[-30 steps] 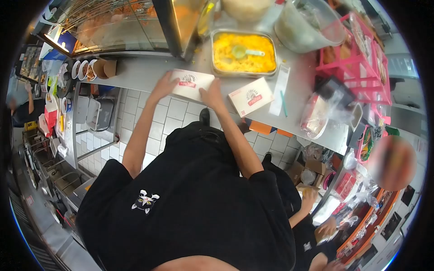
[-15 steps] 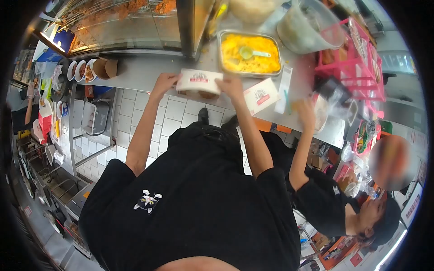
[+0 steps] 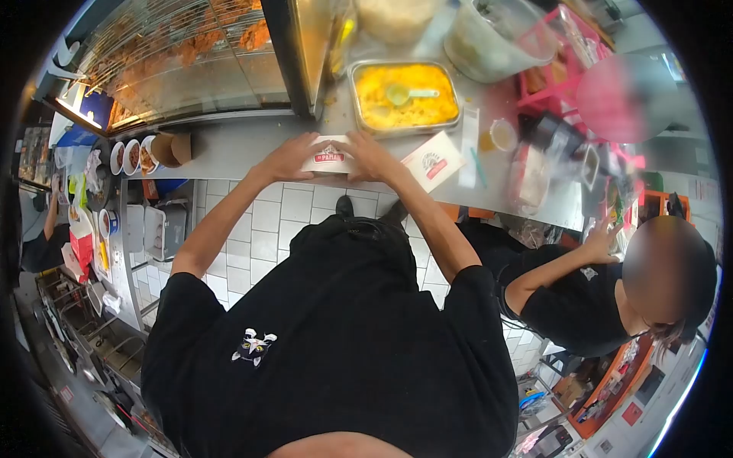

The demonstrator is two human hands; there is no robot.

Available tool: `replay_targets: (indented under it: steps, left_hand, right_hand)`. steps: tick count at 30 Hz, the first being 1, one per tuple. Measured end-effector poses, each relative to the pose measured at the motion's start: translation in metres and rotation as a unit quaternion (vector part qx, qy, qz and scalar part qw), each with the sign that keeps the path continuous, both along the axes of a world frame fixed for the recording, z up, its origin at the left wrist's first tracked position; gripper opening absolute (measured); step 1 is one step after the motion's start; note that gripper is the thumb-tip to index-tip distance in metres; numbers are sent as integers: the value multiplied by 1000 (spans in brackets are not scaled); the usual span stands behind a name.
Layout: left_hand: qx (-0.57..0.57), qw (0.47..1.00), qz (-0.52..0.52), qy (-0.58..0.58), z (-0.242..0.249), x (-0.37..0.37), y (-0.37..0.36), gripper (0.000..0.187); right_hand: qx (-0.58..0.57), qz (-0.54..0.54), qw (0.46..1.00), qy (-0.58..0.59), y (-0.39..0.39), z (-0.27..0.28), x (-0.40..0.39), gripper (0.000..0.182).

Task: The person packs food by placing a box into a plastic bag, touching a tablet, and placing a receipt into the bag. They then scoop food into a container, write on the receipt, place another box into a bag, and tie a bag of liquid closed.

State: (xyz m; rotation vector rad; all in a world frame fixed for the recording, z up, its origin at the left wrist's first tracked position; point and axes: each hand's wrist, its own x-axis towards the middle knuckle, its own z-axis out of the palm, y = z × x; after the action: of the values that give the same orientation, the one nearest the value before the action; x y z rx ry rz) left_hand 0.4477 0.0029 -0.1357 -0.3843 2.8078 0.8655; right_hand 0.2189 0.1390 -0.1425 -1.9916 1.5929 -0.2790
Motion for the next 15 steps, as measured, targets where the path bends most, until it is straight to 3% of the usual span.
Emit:
replay_targets:
  steps: [1, 3, 6, 8, 10, 15]
  left_hand:
    - [1, 1000, -3, 0, -14, 3, 5, 97]
    - [-136, 989, 3, 59, -36, 11, 16, 86]
    - [-198, 978, -6, 71, -36, 18, 32, 87]
    - [-170, 982, 8, 78, -26, 17, 37, 90]
    - [-143, 986, 15, 89, -18, 13, 43, 93]
    - [-161, 976, 51, 140, -28, -2, 45, 94]
  right_hand:
    - [1, -3, 1000, 0, 2, -12, -1, 92]
    - [-145, 45, 987, 54, 6, -35, 1, 87]
    - [-164, 61, 979, 103, 26, -31, 4, 74]
    - [-190, 53, 974, 113, 32, -28, 4, 69]
    - [-203, 44, 977, 36, 36, -18, 3, 62]
    - [-229, 46, 970, 65, 37, -43, 9, 59]
